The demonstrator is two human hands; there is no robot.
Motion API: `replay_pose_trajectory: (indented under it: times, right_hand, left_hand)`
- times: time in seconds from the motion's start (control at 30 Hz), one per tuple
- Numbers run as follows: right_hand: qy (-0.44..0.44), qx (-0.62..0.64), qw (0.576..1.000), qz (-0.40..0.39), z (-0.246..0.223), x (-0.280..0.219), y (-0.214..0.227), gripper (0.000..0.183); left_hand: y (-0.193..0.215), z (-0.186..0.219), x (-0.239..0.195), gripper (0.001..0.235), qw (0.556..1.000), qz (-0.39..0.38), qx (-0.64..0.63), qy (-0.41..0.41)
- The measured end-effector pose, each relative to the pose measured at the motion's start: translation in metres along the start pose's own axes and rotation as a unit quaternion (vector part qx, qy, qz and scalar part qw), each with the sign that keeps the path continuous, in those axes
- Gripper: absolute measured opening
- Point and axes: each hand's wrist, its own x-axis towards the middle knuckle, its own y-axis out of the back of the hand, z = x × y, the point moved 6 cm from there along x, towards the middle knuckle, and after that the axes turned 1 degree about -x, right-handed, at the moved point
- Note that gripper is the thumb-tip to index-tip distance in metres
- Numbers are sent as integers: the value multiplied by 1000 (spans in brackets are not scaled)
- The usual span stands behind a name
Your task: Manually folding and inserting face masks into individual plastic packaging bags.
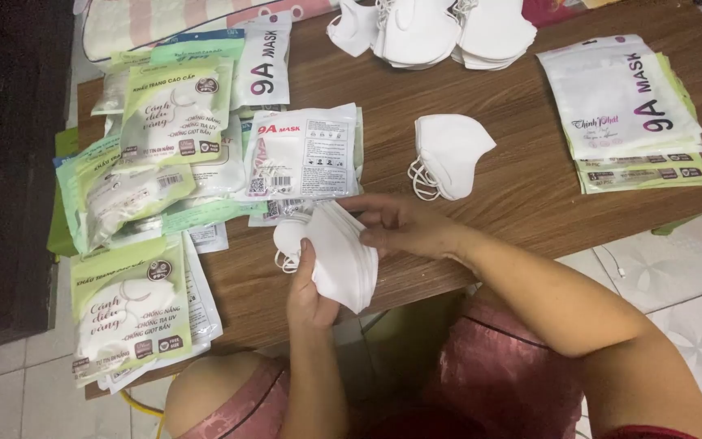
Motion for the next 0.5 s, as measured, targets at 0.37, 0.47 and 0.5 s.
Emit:
replay_pose_trajectory:
  times: [0.37,0.47,0.5]
  right_hand:
    - [-3,-26,996,82,21,2,12,48]
    - [-4,-62,992,107,22,2,12,32]
    - [8,-83,989,121,16,1,10,26]
  left_hand:
    - [20,-7,11,52,999,16,-21,48]
    - [14,-7,7,52,997,25,-31,59]
    - [12,-7,6,52,997,33,-35,66]
